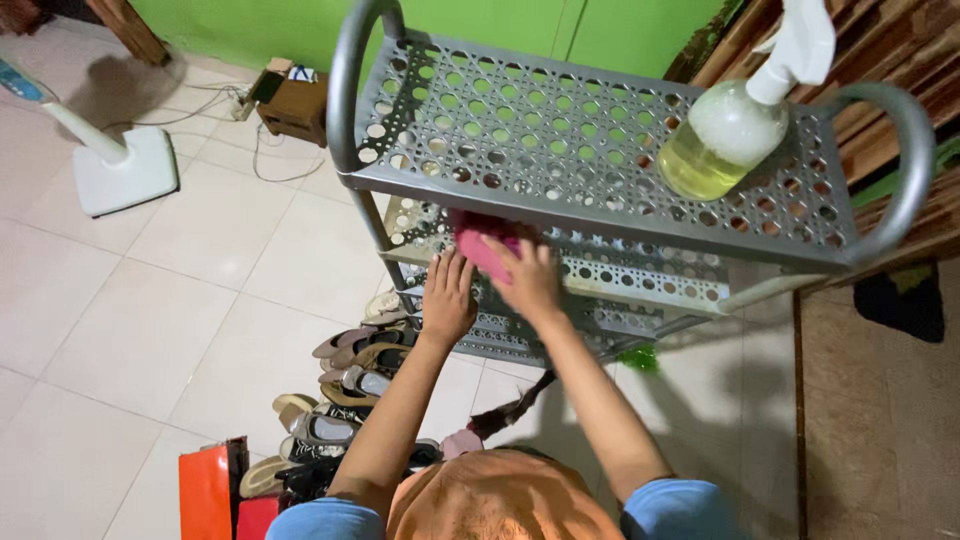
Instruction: The person wipes the top and middle shelves of a metal shoe rack with a pink cloth, then sprays cleaner on the rack and continues wiping. The person then sits on the floor and cleans a pair of beige shoes with the cloth and a brush.
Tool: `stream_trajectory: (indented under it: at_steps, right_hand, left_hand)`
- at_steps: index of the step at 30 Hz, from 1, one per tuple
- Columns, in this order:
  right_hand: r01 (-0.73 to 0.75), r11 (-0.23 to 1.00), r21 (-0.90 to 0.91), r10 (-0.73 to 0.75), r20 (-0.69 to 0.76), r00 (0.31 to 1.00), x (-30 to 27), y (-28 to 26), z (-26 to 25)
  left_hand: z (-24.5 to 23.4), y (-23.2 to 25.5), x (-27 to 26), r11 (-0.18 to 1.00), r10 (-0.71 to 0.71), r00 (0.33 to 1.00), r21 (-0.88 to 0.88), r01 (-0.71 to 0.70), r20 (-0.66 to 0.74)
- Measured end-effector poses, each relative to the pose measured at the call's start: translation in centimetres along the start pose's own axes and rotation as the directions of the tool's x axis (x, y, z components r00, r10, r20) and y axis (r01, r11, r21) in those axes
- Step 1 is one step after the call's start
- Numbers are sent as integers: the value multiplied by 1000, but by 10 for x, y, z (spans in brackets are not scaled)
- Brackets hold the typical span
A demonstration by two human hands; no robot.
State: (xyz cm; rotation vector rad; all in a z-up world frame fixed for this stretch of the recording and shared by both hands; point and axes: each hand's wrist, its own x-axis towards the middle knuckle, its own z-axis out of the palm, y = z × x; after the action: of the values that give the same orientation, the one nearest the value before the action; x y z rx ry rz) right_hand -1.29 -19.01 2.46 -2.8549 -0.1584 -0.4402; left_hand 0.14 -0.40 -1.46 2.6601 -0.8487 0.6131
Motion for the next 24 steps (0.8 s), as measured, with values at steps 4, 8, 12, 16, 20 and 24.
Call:
stream_trajectory:
  at_steps: [4,8,12,16,20,24]
  right_hand:
    - [-195,978,-80,185,-111,976,-43,100,-26]
    - [-566,812,-139,518,-275,810,-94,192,-64]
    - [-622,781,-58,507,-523,685,-83,197,-56]
    - [-475,868,147,464,-584,666,-24,126,-19]
    - [-156,964,215,208,-247,947,13,34,10]
    - [186,980,70,-143,-400,905,16,11,4]
  left_hand:
    - [-10,5,3,992,-6,997,-125,-4,-80]
    - [-20,9,8,991,-19,996,-133,8,-86]
    - [-22,20,10,988,-73,997,-138,69,-30]
    - [-22,20,12,988,-78,997,-135,80,19]
    - [-23,9,12,993,-35,999,-111,38,31]
    - [-24,6,10,999,-13,998,-40,16,67]
